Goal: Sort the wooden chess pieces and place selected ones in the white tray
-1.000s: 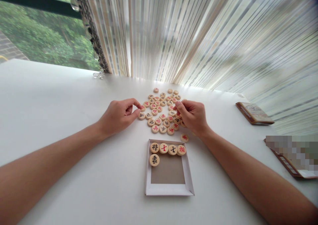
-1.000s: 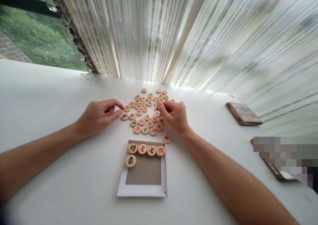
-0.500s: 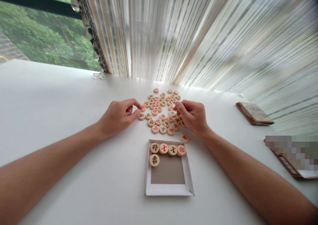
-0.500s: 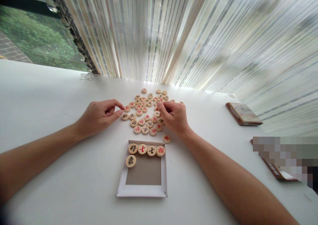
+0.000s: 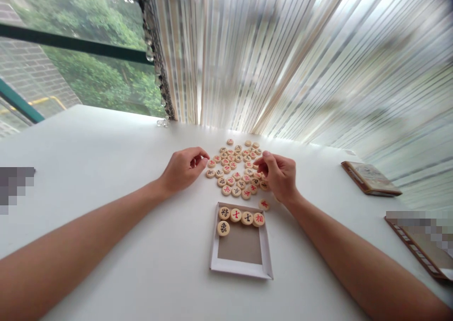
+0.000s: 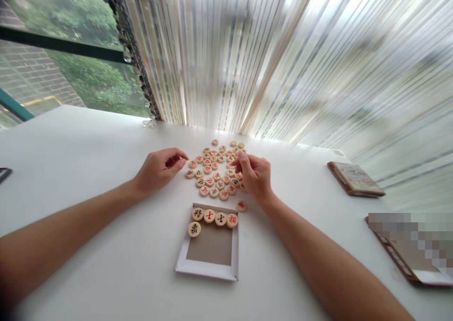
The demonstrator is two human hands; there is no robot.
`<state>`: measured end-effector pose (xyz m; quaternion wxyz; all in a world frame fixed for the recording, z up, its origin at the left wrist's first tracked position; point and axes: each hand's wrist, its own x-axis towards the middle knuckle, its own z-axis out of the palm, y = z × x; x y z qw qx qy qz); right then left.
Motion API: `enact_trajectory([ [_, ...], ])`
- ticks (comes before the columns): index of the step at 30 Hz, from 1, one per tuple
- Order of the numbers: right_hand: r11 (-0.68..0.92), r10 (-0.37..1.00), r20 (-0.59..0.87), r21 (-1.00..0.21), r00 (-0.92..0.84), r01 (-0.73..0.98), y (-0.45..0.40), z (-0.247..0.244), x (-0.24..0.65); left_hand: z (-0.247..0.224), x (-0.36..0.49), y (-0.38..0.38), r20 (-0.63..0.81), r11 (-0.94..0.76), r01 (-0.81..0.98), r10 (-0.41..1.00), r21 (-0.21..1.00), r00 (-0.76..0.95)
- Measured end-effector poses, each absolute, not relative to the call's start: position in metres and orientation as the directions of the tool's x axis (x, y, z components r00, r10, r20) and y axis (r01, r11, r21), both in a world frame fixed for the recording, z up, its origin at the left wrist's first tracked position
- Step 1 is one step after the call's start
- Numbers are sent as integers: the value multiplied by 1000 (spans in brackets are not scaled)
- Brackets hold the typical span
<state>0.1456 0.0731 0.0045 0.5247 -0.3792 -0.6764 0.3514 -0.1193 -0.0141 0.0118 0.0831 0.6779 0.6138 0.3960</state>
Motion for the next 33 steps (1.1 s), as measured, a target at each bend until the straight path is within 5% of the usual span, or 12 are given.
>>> enact_trajectory([
  [4,397,910,398,-917,-119,-35,71,13,142,14,-118,-11,460,-218,776,882,592,-103],
  [16,319,945,324,-941,-34,-113,95,27,149,42,-97,19,405,-227,813,914,536,-11],
  [24,249,967,243,-966,-82,73,137,23,179,54,-66,71,325,-284,813,937,509,124],
  [33,221,971,171,-906,-165,362,164,34,213,48,-92,69,363,-219,834,931,507,23],
])
